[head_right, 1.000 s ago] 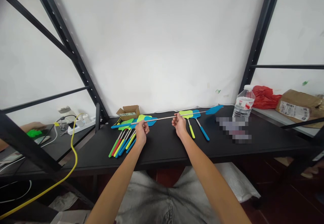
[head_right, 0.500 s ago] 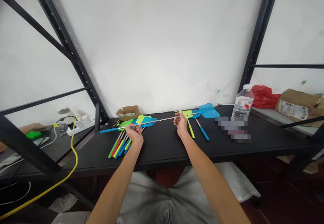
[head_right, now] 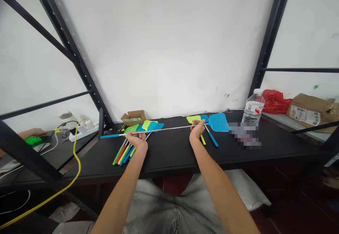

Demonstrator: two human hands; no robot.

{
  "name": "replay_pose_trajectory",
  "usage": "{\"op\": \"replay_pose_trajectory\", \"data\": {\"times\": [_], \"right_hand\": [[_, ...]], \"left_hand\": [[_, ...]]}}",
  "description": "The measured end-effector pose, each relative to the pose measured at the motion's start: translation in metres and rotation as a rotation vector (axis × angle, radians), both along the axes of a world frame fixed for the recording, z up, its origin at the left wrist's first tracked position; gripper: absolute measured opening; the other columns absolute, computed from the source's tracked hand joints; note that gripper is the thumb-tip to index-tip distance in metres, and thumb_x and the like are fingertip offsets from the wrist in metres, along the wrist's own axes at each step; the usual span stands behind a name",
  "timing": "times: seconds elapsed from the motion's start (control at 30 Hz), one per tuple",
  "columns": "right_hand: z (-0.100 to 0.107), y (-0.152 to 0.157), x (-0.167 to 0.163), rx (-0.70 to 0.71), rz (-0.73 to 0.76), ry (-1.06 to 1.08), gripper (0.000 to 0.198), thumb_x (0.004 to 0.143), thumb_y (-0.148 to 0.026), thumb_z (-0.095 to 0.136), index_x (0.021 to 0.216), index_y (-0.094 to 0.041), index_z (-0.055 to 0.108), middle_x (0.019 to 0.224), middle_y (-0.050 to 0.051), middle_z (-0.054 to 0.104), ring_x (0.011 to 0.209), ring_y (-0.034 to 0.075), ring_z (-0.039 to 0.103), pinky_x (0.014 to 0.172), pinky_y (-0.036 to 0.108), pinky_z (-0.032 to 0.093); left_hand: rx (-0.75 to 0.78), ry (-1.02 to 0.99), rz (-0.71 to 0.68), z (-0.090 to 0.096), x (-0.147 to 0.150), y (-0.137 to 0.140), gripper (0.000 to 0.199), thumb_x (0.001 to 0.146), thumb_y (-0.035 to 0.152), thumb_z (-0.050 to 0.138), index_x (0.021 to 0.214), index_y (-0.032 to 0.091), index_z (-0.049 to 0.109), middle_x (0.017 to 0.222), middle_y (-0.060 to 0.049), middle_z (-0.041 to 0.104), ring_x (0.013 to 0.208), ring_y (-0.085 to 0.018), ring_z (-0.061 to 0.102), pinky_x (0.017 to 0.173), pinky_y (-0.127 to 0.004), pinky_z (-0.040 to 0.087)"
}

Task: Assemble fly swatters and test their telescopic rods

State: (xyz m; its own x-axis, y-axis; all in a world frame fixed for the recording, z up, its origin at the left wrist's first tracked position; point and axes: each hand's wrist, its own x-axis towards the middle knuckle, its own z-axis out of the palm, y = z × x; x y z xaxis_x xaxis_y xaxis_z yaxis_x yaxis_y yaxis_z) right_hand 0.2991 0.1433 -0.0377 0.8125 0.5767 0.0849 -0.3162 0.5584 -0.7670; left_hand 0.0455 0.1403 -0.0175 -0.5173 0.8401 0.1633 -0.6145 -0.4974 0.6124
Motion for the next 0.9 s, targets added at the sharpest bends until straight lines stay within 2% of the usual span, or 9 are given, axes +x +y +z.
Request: {"op": "replay_pose_trajectory", "data": {"times": [0.2,0.5,0.8,0.9], "right_hand": [[0.001,-0.001,-0.003,0.001,0.032,-0.079,0.056,0.088,-0.065,0.032,0.059,-0.021,0.052,0.045,-0.002,0.045,0.034,0.010,0.040,0.036,0.026,0.029],[0.000,0.000,-0.004,-0.021,0.048,-0.041,0.047,0.088,-0.051,0.037,0.057,-0.020,0.053,0.043,-0.002,0.046,0.034,0.010,0.040,0.036,0.025,0.029],[0.001,-0.002,-0.008,-0.052,0.103,-0.098,0.044,0.087,-0.045,0.037,0.055,-0.020,0.054,0.042,0.000,0.048,0.035,0.010,0.041,0.037,0.025,0.029],[0.000,-0.003,-0.008,-0.057,0.144,-0.128,0.048,0.088,-0.049,0.037,0.055,-0.019,0.055,0.041,0.000,0.047,0.035,0.010,0.041,0.038,0.025,0.030]], "left_hand": [[-0.012,0.096,0.033,0.003,0.003,-0.003,0.042,0.085,0.051,0.041,0.061,0.023,0.020,0.047,0.010,0.018,0.036,-0.006,0.019,0.039,-0.021,0.015],[-0.024,0.111,-0.007,0.007,0.007,-0.009,0.037,0.086,0.039,0.038,0.057,0.023,0.020,0.048,0.008,0.017,0.037,-0.008,0.021,0.038,-0.023,0.015],[-0.018,0.196,-0.072,0.005,0.011,-0.010,0.044,0.086,0.049,0.039,0.056,0.022,0.020,0.044,0.007,0.021,0.035,-0.007,0.022,0.037,-0.022,0.016],[-0.024,0.223,-0.101,0.004,0.012,-0.009,0.046,0.086,0.052,0.038,0.056,0.022,0.020,0.046,0.007,0.021,0.036,-0.007,0.021,0.037,-0.021,0.016]]}}
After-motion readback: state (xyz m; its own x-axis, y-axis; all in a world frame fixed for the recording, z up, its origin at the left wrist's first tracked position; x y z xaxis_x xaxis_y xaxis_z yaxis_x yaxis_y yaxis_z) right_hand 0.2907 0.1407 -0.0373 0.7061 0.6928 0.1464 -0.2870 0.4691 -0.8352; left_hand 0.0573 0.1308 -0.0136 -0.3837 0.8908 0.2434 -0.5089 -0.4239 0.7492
